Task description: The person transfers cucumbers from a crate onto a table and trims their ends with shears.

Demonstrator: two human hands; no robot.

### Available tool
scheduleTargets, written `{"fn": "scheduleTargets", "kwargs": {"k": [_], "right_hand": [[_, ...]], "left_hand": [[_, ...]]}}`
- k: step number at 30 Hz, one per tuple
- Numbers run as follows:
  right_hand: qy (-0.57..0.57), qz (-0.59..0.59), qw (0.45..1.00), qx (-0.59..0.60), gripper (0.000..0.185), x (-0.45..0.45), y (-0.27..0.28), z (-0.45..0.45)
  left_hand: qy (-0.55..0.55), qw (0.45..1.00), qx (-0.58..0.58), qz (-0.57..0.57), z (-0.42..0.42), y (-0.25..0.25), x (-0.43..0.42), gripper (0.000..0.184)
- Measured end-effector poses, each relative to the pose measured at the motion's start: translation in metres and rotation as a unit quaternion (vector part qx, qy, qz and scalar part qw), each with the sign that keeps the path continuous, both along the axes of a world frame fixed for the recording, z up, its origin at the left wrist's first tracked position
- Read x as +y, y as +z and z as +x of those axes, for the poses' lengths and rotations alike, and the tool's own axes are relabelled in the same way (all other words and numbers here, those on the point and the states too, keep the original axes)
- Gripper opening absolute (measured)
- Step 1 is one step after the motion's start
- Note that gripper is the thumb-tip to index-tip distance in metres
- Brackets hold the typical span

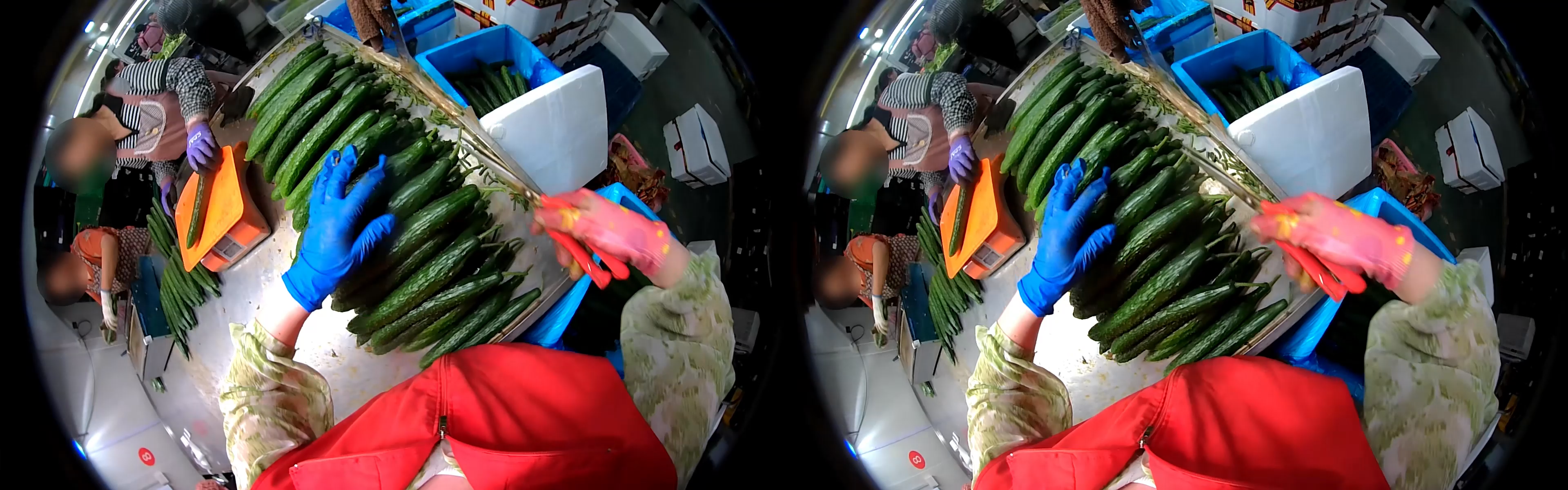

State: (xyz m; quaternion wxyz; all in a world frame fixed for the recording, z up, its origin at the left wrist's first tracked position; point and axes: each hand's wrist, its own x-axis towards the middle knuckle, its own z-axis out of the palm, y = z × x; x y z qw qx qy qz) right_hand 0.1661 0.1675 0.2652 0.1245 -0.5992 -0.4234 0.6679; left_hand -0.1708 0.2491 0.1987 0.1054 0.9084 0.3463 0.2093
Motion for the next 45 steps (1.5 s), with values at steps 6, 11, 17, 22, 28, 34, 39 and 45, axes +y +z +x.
{"fn": "scheduleTargets", "kwargs": {"k": [6, 11, 17, 22, 28, 34, 39, 45], "right_hand": [[0.056, -0.017, 0.998, -0.001, 0.044, -0.009, -0.014, 0.010], [0.057, -0.020, 0.998, 0.011, 0.043, 0.008, -0.022, 0.001], [0.067, -0.005, 0.998, -0.007, 0.043, 0.014, -0.022, -0.002], [0.079, 0.000, 0.997, -0.011, 0.043, 0.014, -0.025, -0.001], [0.069, -0.005, 0.998, -0.007, 0.040, 0.013, -0.025, -0.001], [0.061, 0.038, 0.997, -0.009, 0.039, 0.014, -0.048, 0.007], [0.108, 0.022, 0.994, 0.001, 0.044, 0.036, -0.047, 0.013], [0.171, 0.068, 0.983, -0.015, 0.050, 0.057, -0.041, 0.006]], "left_hand": [[-0.006, 0.998, 0.053, -0.014, 0.010, -0.002, -0.007, 0.058], [-0.008, 0.998, 0.057, -0.013, 0.011, -0.004, -0.007, 0.056], [-0.004, 0.998, 0.060, -0.017, 0.013, -0.004, -0.008, 0.057], [0.002, 0.997, 0.072, -0.024, 0.014, 0.000, -0.009, 0.057], [-0.003, 0.997, 0.068, -0.028, 0.013, -0.004, -0.007, 0.057], [-0.017, 0.998, 0.050, -0.045, 0.015, -0.001, -0.006, 0.052], [-0.013, 0.989, -0.047, -0.143, 0.012, -0.008, -0.007, 0.047], [0.013, 0.988, -0.061, -0.144, 0.010, -0.011, -0.006, 0.049]]}}
